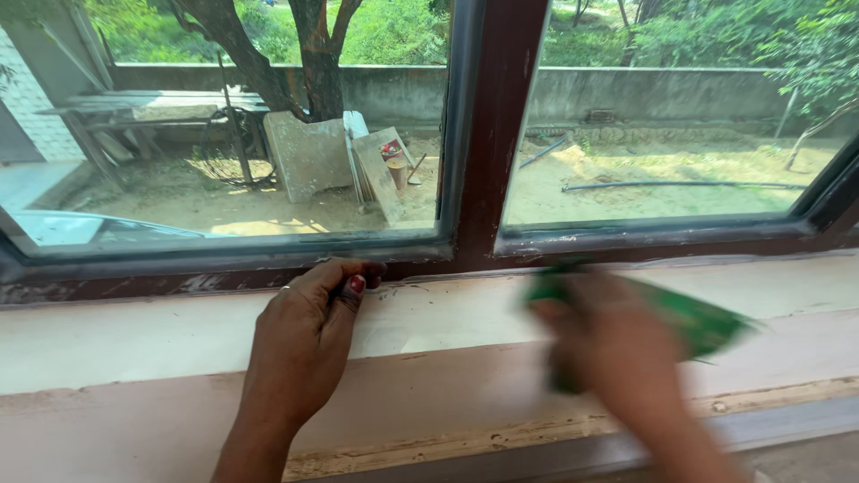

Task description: The person wipes the window sill with a green patterned cloth, moving back and forth along the length of the sill. They use their left hand to steady themselves against the window frame while scrubbing with their right hand.

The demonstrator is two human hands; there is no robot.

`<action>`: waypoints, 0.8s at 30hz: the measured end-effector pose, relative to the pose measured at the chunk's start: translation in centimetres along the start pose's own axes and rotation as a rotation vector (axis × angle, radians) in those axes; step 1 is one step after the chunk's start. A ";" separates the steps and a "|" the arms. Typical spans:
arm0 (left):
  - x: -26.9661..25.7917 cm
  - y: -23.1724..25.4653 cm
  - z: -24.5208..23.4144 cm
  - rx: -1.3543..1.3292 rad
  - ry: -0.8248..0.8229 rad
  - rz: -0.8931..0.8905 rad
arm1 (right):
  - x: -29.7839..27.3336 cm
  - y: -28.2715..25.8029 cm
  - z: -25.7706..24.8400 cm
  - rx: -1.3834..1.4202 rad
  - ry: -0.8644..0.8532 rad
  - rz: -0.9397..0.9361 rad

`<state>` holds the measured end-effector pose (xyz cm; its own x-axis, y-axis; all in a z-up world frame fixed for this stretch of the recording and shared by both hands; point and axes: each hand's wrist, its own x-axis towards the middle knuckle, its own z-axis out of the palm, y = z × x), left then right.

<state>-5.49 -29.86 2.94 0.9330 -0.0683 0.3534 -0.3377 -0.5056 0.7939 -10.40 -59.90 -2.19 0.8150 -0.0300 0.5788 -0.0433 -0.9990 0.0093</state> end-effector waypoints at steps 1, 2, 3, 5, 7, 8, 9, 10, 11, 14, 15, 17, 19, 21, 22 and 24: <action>0.1 -0.2 0.1 0.005 0.002 0.021 | 0.2 -4.2 0.1 0.171 0.049 -0.090; 0.2 -0.5 0.1 0.011 0.004 0.042 | 0.6 -8.4 0.1 0.376 -0.089 0.061; 0.2 -0.7 0.1 0.012 0.006 0.066 | 0.6 -12.3 -0.2 0.417 -0.002 -0.133; 0.5 -0.9 -0.2 0.032 -0.020 -0.015 | 0.9 -16.5 -1.6 0.508 0.084 -0.341; 0.9 -1.0 -0.4 0.017 -0.033 -0.049 | 0.4 -18.2 -2.2 0.618 0.070 -0.370; 1.0 -1.1 -0.5 -0.007 -0.035 -0.043 | 0.5 -17.4 -2.0 0.531 0.131 -0.466; 0.9 -1.0 -0.6 -0.032 -0.036 -0.039 | 0.7 -15.7 -1.5 0.444 0.189 -0.562; 0.7 -0.9 -0.5 0.019 -0.023 -0.042 | 0.6 -13.9 -0.7 0.356 0.248 -0.657; 0.4 -0.7 -0.2 0.065 -0.011 -0.044 | 0.9 -11.7 0.3 0.373 0.152 -0.525; 0.3 -0.3 -0.1 0.101 0.018 -0.026 | 0.0 -1.1 2.7 0.262 0.011 -0.217; 0.2 -0.2 -0.1 0.099 0.027 -0.016 | -0.7 3.9 2.6 0.403 0.002 -0.124; 0.0 -0.2 0.0 0.088 0.024 -0.029 | -2.8 13.4 2.4 0.157 0.100 -0.155; -0.1 -0.3 0.0 0.109 0.021 -0.004 | -3.7 22.0 1.9 -0.017 0.125 -0.071; 0.0 -0.3 -0.1 0.158 0.015 0.058 | -3.4 26.7 2.5 0.038 0.153 0.099; 0.0 -0.3 -0.1 0.168 0.019 0.063 | -3.3 27.7 2.2 0.032 0.139 0.187; 0.0 -0.3 0.0 0.185 0.031 0.079 | -2.8 25.8 1.7 -0.091 0.089 0.200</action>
<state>-5.39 -29.71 2.66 0.8992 -0.0893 0.4283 -0.3785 -0.6495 0.6594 -12.87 -85.60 -4.94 0.7311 -0.2197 0.6459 -0.2537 -0.9664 -0.0415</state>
